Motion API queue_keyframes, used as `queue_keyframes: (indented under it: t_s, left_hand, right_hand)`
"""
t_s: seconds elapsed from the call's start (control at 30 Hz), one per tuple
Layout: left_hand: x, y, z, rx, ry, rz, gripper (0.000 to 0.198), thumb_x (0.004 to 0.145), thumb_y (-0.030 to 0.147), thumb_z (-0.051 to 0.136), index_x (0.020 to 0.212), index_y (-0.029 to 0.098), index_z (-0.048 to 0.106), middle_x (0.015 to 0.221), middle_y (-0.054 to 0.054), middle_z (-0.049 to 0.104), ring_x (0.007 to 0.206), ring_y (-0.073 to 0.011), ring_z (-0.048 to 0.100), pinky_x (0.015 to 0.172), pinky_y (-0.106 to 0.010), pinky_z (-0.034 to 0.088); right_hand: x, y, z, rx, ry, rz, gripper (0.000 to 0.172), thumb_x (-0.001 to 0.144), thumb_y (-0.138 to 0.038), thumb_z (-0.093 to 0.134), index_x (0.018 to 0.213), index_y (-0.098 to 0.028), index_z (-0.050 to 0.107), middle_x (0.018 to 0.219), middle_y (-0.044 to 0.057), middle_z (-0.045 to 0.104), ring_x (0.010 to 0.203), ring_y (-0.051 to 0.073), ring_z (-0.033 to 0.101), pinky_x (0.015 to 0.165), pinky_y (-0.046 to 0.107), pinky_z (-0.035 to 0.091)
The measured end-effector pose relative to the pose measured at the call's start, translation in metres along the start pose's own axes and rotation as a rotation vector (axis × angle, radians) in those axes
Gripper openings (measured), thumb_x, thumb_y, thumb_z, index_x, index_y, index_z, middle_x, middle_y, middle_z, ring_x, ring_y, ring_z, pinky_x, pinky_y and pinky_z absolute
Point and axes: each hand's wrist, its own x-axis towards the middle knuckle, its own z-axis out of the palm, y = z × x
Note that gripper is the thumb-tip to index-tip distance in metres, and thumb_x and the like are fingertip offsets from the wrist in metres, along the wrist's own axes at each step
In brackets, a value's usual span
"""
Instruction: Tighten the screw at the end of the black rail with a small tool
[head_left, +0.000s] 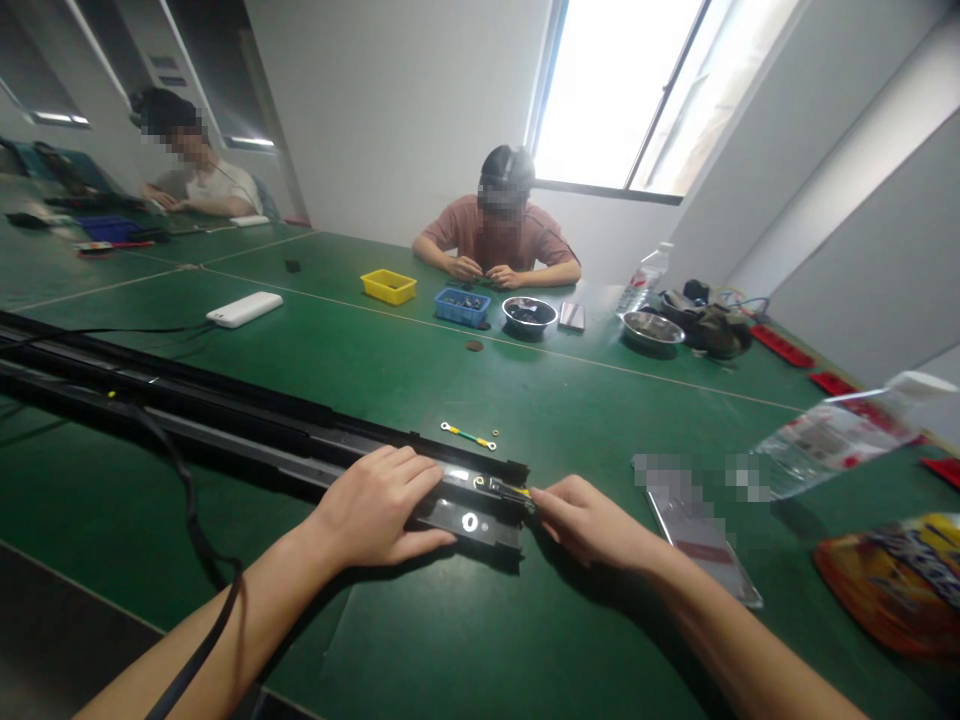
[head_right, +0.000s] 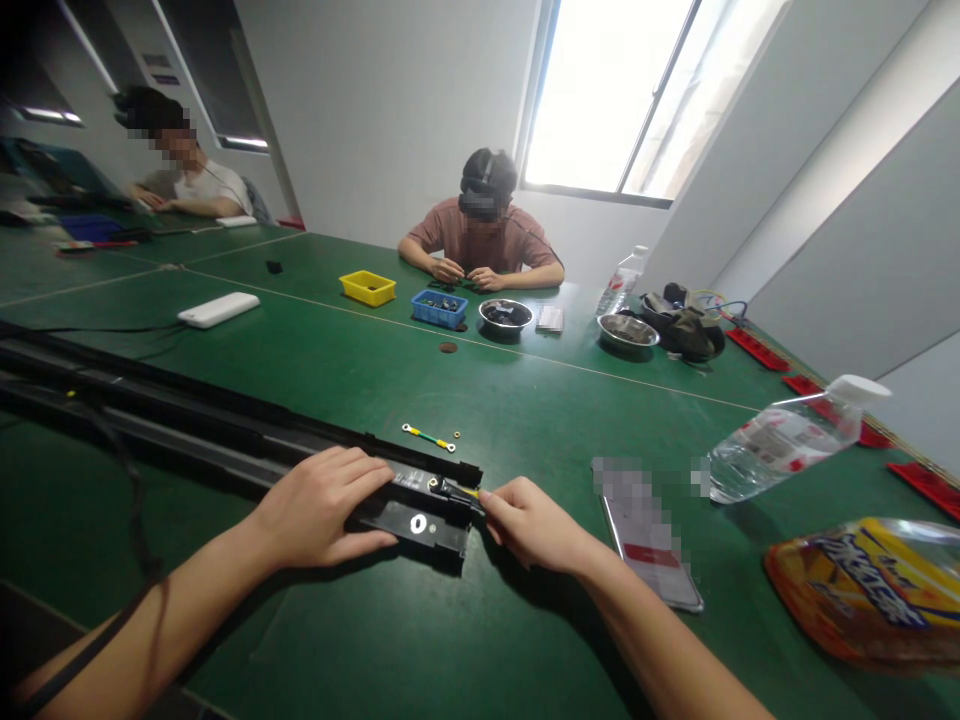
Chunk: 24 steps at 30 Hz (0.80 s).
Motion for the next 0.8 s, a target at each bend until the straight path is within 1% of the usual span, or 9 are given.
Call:
queue_keyframes:
  t_s: [0.37, 0.5, 0.7, 0.8]
  left_hand:
    - [-0.0004, 0.0001, 0.0000, 0.000, 0.003, -0.003, 0.056, 0.091, 0.065, 0.060, 0.116, 0.015, 0.063, 0.110, -0.012, 0.071, 0.094, -0.0305, 0.064, 0.081, -0.046, 0.049]
    - [0.0003, 0.0007, -0.0006, -0.010, 0.023, 0.006, 0.054, 0.090, 0.064, 0.062, 0.116, 0.016, 0.064, 0.109, -0.012, 0.071, 0.093, -0.0295, 0.065, 0.080, -0.044, 0.050]
    - [0.0001, 0.0008, -0.0007, -0.010, 0.012, -0.007, 0.055, 0.090, 0.064, 0.061, 0.116, 0.016, 0.064, 0.109, -0.012, 0.071, 0.094, -0.0300, 0.064, 0.081, -0.045, 0.050]
    - [-0.0002, 0.0005, -0.0004, -0.008, 0.001, -0.005, 0.055, 0.090, 0.065, 0.061, 0.116, 0.016, 0.063, 0.110, -0.012, 0.071, 0.095, -0.0306, 0.064, 0.082, -0.045, 0.050]
  right_hand:
    - [-0.0018, -0.0002, -0.0020, 0.083, -0.010, 0.035, 0.063, 0.096, -0.066, 0.047, 0.054, -0.019, 0.050, 0.039, -0.005, 0.042, 0.032, 0.007, 0.040, 0.033, 0.018, 0.025]
    - [-0.0006, 0.0022, -0.0022, 0.125, -0.018, 0.034, 0.063, 0.096, -0.065, 0.049, 0.054, -0.019, 0.049, 0.040, -0.005, 0.042, 0.031, 0.007, 0.040, 0.033, 0.018, 0.025]
    - [0.0008, 0.0040, -0.0025, 0.119, -0.017, 0.029, 0.062, 0.097, -0.063, 0.048, 0.054, -0.019, 0.050, 0.040, -0.004, 0.045, 0.032, 0.007, 0.041, 0.033, 0.018, 0.026]
    - [0.0021, 0.0055, -0.0026, 0.170, 0.027, 0.018, 0.060, 0.094, -0.063, 0.050, 0.052, -0.021, 0.045, 0.037, -0.006, 0.039, 0.031, 0.009, 0.040, 0.033, 0.020, 0.027]
